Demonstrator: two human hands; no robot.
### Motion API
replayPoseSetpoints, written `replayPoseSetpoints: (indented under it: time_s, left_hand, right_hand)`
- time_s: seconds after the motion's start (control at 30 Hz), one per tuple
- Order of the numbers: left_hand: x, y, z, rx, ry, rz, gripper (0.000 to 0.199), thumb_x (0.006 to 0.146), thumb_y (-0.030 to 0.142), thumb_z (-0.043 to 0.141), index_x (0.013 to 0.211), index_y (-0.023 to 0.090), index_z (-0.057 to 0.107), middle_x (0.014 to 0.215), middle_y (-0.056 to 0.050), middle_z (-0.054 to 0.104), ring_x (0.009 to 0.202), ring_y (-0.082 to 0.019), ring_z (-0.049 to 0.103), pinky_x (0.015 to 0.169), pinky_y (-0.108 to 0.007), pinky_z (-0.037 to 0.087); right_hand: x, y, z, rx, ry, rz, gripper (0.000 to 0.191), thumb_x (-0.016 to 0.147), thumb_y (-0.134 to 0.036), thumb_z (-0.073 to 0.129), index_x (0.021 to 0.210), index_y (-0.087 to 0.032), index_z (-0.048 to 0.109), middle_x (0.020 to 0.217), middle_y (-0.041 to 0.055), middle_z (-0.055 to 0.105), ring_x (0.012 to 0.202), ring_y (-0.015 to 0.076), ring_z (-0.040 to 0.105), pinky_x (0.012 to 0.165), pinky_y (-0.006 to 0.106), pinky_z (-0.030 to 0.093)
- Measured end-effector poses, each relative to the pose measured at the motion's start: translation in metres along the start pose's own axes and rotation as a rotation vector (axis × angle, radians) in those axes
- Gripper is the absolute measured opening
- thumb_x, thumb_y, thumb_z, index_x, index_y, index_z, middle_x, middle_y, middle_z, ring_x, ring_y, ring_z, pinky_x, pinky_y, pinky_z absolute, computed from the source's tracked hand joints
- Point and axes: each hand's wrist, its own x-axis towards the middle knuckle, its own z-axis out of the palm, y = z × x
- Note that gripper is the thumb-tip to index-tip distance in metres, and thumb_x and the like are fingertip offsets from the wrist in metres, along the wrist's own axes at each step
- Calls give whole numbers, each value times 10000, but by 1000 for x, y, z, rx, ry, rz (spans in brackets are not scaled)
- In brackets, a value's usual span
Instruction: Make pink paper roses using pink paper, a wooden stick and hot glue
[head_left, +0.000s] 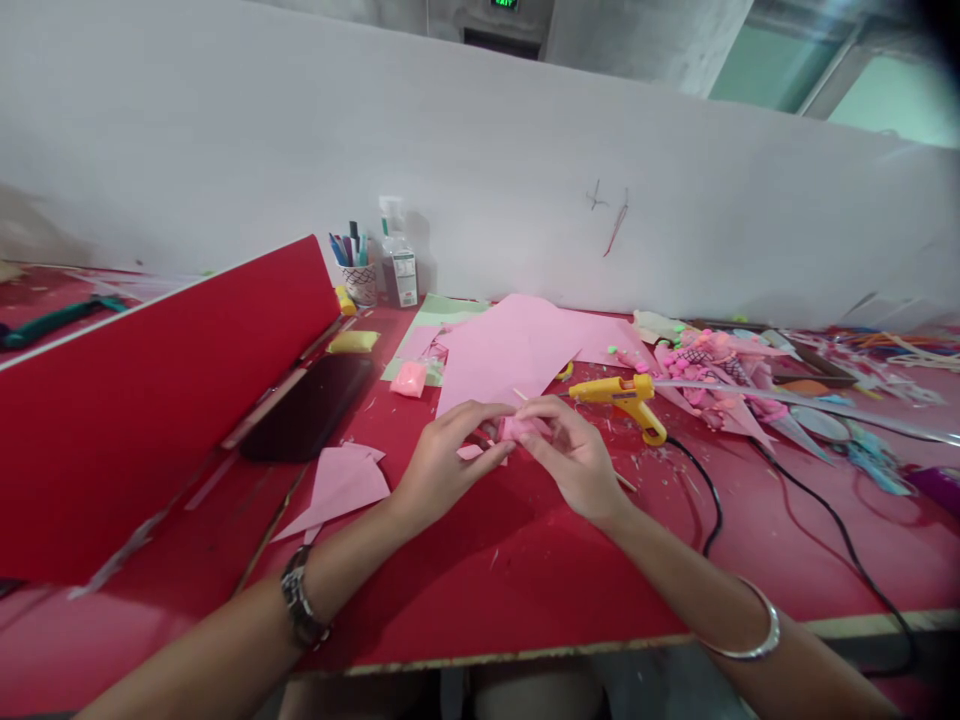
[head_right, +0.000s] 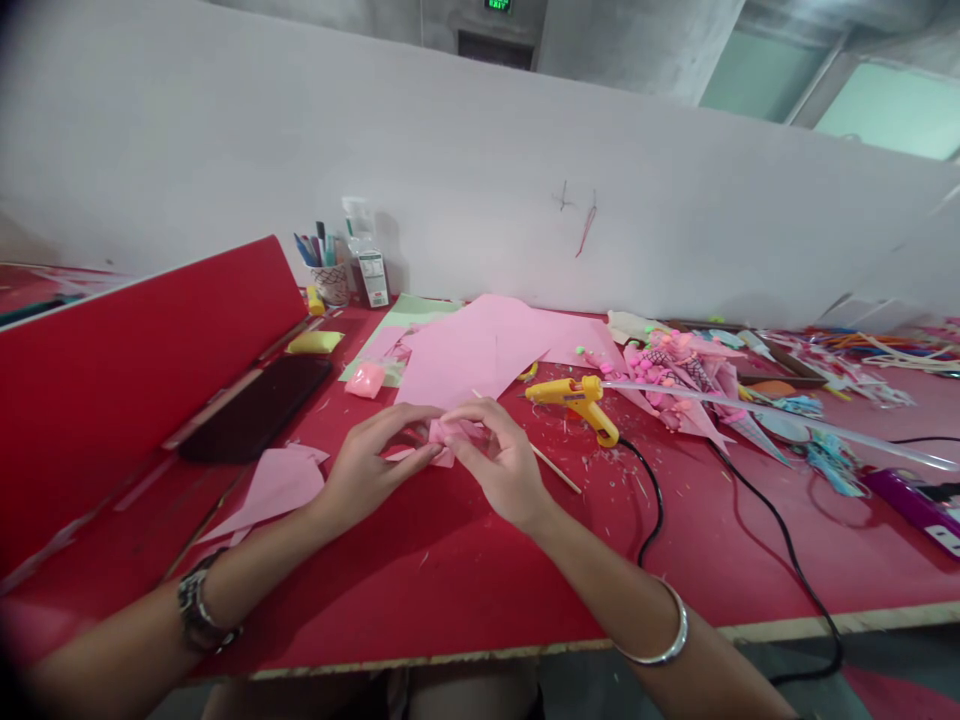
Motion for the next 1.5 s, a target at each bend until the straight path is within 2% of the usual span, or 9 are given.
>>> replayPoseSetpoints:
  time_s: [0.17, 0.37, 0.53, 0.7, 0.8, 1.1, 1.2, 1.33, 1.5]
  left_hand:
    - [1, 2, -1, -54, -16, -12, 177, 770, 224, 545, 939, 173, 554, 783, -4, 588, 681, -84, 531, 651, -190, 439]
    - [2, -3, 0, -220, -2, -115, 185, 758, 212, 557, 940, 183, 560, 865, -20, 582, 747, -98, 538, 672, -197, 443]
    - [4, -8, 1, -485, -46, -242, 218, 727, 236, 591, 926, 155, 552, 880, -44, 564, 775, -131, 555, 685, -251, 463]
    - [5, -6, 1, -737, -134, -362, 193, 721, 226, 598, 888, 146, 544, 728, 3, 590, 657, -95, 567, 627, -220, 474]
    - [6, -5, 0, -767, -169, -378, 173, 721, 221, 597, 869, 144, 549, 657, 29, 575, 576, -67, 550, 584, -192, 465]
    - [6, -6, -1, -779, -193, -437, 181, 707, 238, 609, 856, 143, 568, 709, 21, 577, 577, -57, 526, 589, -191, 438]
    - [6, -6, -1, -771, -205, -436, 151, 720, 235, 597, 835, 140, 570, 687, 23, 572, 592, -58, 519, 595, -185, 426]
    - [6, -7, -1, -776, -232, -457, 148, 716, 232, 603, 829, 144, 567, 729, 16, 577, 626, -67, 531, 602, -188, 427]
    - [4, -12, 0, -834, -249, -480, 159, 720, 240, 604, 847, 150, 569, 757, 11, 573, 621, -62, 530, 590, -183, 430]
  right_hand:
    - [-1, -1, 1, -86, 2, -78, 146, 786, -159, 493, 862, -246, 582, 867, 16, 534, 881, 147, 509, 799, 309, 414]
    - [1, -3, -3, -173, -26, -133, 227, 723, -150, 571, 930, -243, 567, 931, 28, 526, 922, 165, 501, 826, 335, 408]
    - [2, -5, -4, -247, -63, -184, 269, 730, -129, 560, 974, -242, 559, 933, 30, 526, 900, 155, 509, 798, 313, 418]
    - [0, -3, -6, -339, -105, -226, 272, 766, -145, 526, 1013, -255, 559, 895, 23, 513, 847, 132, 516, 745, 277, 435]
    - [-1, -3, -7, -380, -112, -241, 270, 765, -163, 533, 1017, -256, 557, 919, 31, 500, 872, 137, 516, 761, 286, 439]
    - [-1, -3, -8, -410, -103, -363, 270, 777, -172, 524, 1031, -263, 528, 992, 31, 512, 953, 146, 505, 826, 301, 437]
    - [0, -4, -9, -440, -155, -392, 270, 789, -155, 504, 1039, -256, 523, 995, 28, 519, 954, 137, 499, 828, 287, 434]
    - [1, -5, -11, -476, -218, -389, 241, 799, -148, 489, 1017, -241, 537, 968, 29, 521, 932, 127, 499, 807, 268, 435]
    - [1, -5, -13, -493, -191, -374, 215, 792, -171, 506, 998, -222, 544, 950, 34, 520, 927, 133, 498, 820, 281, 428]
